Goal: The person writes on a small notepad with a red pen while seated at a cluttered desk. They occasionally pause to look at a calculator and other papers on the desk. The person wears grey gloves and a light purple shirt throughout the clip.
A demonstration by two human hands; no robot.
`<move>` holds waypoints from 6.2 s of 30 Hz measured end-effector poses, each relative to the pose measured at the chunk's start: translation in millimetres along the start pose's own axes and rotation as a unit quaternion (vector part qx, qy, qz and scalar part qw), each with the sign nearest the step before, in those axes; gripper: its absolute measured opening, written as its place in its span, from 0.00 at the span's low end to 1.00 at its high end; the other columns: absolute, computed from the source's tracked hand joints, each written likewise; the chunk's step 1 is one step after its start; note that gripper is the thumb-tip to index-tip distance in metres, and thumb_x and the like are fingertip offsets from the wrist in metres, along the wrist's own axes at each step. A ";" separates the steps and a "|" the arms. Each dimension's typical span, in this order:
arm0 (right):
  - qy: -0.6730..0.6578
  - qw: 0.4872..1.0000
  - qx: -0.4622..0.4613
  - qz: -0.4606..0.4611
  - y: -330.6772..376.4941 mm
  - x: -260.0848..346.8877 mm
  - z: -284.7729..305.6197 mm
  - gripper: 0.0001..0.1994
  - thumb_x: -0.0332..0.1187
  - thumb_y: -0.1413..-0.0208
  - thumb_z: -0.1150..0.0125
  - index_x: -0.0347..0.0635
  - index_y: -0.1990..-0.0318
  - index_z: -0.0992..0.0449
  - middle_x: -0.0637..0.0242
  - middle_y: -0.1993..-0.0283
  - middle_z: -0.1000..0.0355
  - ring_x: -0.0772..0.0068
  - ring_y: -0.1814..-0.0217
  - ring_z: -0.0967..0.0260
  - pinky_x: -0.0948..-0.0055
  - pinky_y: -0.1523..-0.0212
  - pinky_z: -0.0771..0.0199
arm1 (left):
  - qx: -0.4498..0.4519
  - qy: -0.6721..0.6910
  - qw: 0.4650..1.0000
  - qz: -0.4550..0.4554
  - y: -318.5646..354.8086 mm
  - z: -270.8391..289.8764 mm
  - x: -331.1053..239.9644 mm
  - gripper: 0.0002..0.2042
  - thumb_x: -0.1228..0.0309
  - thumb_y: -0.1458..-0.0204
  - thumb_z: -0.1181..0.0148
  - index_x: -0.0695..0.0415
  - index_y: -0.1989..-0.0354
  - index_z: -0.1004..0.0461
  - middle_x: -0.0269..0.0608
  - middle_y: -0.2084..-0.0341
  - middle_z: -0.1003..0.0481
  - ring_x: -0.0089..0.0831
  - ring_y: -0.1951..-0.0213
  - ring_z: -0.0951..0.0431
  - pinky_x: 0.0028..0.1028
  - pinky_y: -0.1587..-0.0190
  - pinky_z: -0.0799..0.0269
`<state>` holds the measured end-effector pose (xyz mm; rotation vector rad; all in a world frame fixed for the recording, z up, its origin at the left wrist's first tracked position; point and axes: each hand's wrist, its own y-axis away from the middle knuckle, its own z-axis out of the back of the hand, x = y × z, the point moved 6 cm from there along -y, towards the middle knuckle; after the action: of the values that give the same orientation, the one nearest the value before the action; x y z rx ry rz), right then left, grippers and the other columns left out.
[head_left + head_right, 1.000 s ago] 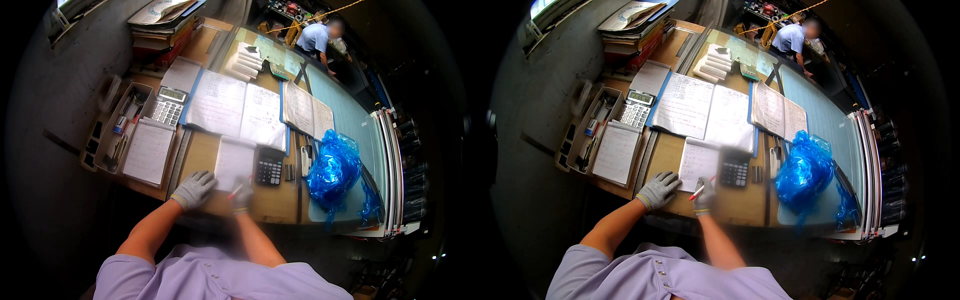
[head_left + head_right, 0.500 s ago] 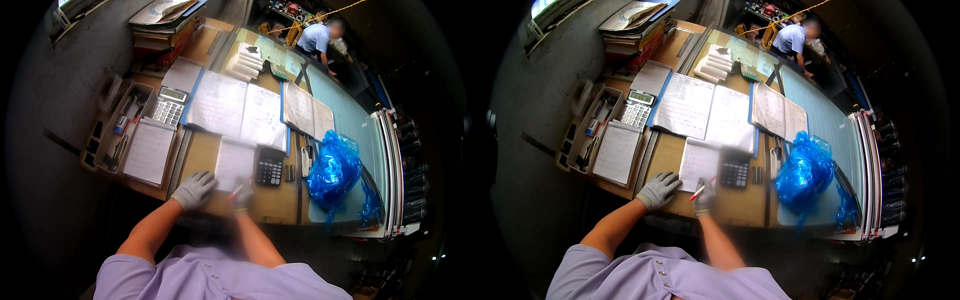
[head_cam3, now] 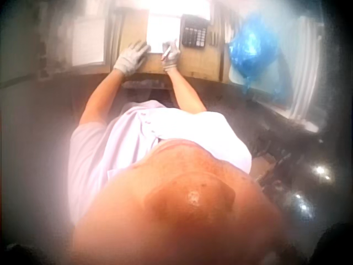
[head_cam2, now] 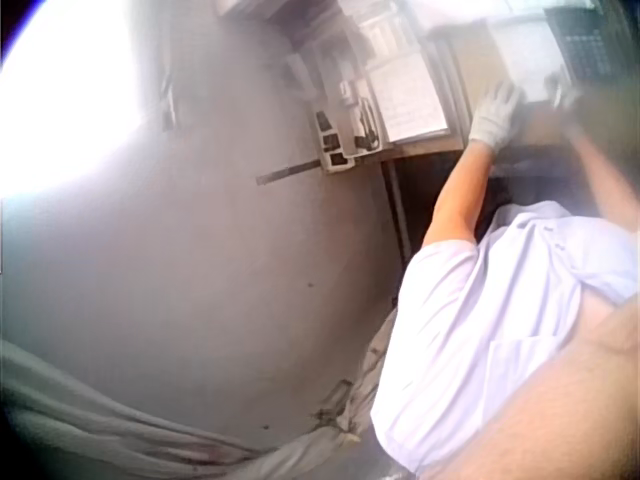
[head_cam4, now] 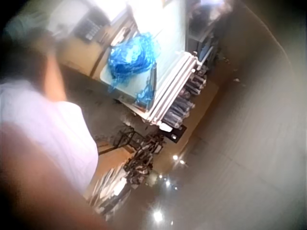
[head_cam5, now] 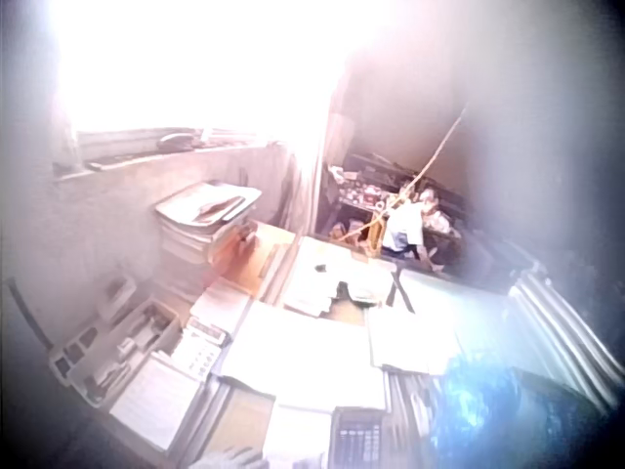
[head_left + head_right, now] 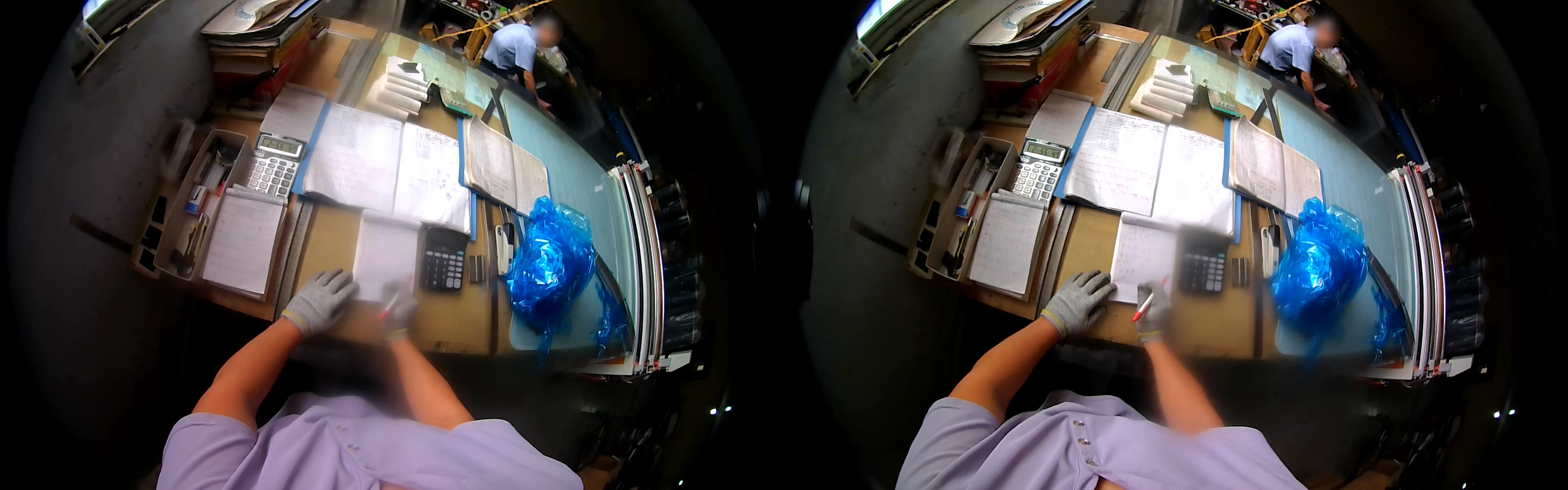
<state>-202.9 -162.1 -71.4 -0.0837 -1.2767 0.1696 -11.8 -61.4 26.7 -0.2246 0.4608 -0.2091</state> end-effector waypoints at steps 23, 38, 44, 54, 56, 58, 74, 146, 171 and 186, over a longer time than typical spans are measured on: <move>0.016 0.999 0.044 0.005 -5.2 46.6 -0.6 0.11 0.28 0.34 0.44 0.42 0.47 0.22 0.57 0.68 0.23 0.64 0.72 0.24 0.65 0.68 0.23 | 0.042 -0.010 0.999 0.020 -4.0 -3.0 0.6 0.27 0.64 0.48 0.35 0.54 0.38 0.29 0.49 0.38 0.30 0.52 0.36 0.32 0.49 0.34 0.38; -0.040 0.993 -0.061 0.090 -68.5 66.6 51.0 0.09 0.30 0.34 0.45 0.39 0.54 0.20 0.67 0.77 0.28 0.73 0.78 0.30 0.72 0.76 0.31 | 0.043 -0.015 0.999 0.017 -3.5 -6.3 2.9 0.27 0.64 0.49 0.36 0.54 0.39 0.29 0.48 0.39 0.30 0.51 0.36 0.32 0.49 0.35 0.37; 0.238 0.968 -0.007 0.081 22.5 28.3 97.3 0.13 0.25 0.45 0.39 0.45 0.52 0.20 0.57 0.70 0.23 0.56 0.69 0.22 0.60 0.67 0.24 | 0.031 -0.014 0.999 0.012 -3.6 -6.5 3.1 0.27 0.64 0.49 0.35 0.54 0.39 0.29 0.48 0.40 0.30 0.51 0.37 0.31 0.49 0.35 0.37; 0.479 0.871 -0.081 0.076 57.9 6.2 185.9 0.06 0.38 0.46 0.31 0.51 0.66 0.23 0.59 0.78 0.29 0.49 0.74 0.27 0.52 0.73 0.28 | 0.031 -0.014 0.999 0.018 -3.4 -1.6 -0.3 0.26 0.64 0.48 0.36 0.55 0.39 0.29 0.49 0.39 0.30 0.53 0.37 0.32 0.49 0.35 0.37; 0.482 0.870 -0.081 0.067 57.4 9.2 184.8 0.07 0.38 0.45 0.31 0.51 0.67 0.24 0.58 0.77 0.29 0.49 0.73 0.27 0.52 0.72 0.28 | 0.034 -0.016 0.999 0.021 -3.1 -1.1 0.1 0.26 0.64 0.47 0.36 0.56 0.39 0.29 0.49 0.39 0.30 0.53 0.37 0.32 0.49 0.35 0.37; 0.479 0.873 -0.076 0.057 57.2 11.2 185.5 0.07 0.37 0.45 0.31 0.49 0.66 0.24 0.58 0.76 0.28 0.50 0.72 0.26 0.54 0.72 0.27 | 0.028 -0.018 0.999 0.020 -4.8 1.6 -2.2 0.25 0.64 0.46 0.37 0.56 0.40 0.29 0.49 0.40 0.29 0.52 0.38 0.31 0.49 0.36 0.36; 0.489 0.869 -0.039 0.059 52.6 7.1 185.0 0.07 0.38 0.44 0.33 0.50 0.65 0.26 0.59 0.75 0.29 0.50 0.73 0.27 0.52 0.72 0.29 | 0.038 -0.022 0.999 0.027 -7.6 0.4 -4.1 0.27 0.66 0.50 0.35 0.55 0.39 0.29 0.50 0.39 0.30 0.52 0.37 0.33 0.49 0.36 0.38; 0.480 0.874 0.004 0.072 47.5 18.6 181.5 0.07 0.39 0.42 0.34 0.51 0.64 0.26 0.58 0.75 0.28 0.47 0.71 0.26 0.49 0.71 0.29 | 0.000 -0.053 0.999 -0.001 -1.0 2.5 -6.7 0.23 0.65 0.46 0.40 0.54 0.40 0.29 0.50 0.41 0.29 0.53 0.38 0.31 0.49 0.38 0.35; 0.461 0.884 -0.008 0.082 51.2 6.4 183.7 0.08 0.37 0.42 0.34 0.49 0.66 0.27 0.56 0.74 0.29 0.46 0.72 0.27 0.49 0.72 0.31 | 0.017 -0.039 0.999 -0.002 12.8 -9.8 -5.4 0.26 0.64 0.47 0.38 0.53 0.38 0.30 0.49 0.40 0.30 0.52 0.38 0.31 0.48 0.38 0.34; 0.480 0.872 -0.015 0.092 44.5 13.1 182.6 0.08 0.39 0.41 0.35 0.49 0.63 0.27 0.55 0.74 0.28 0.46 0.71 0.26 0.48 0.71 0.29 | 0.000 -0.067 0.998 -0.009 1.0 -2.0 -0.3 0.25 0.63 0.47 0.38 0.52 0.40 0.29 0.48 0.42 0.30 0.51 0.38 0.31 0.48 0.37 0.34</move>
<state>-377.5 -121.8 -13.2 -0.2790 -0.2685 0.2316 -12.9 -60.7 24.8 -0.2420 0.3268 -0.2111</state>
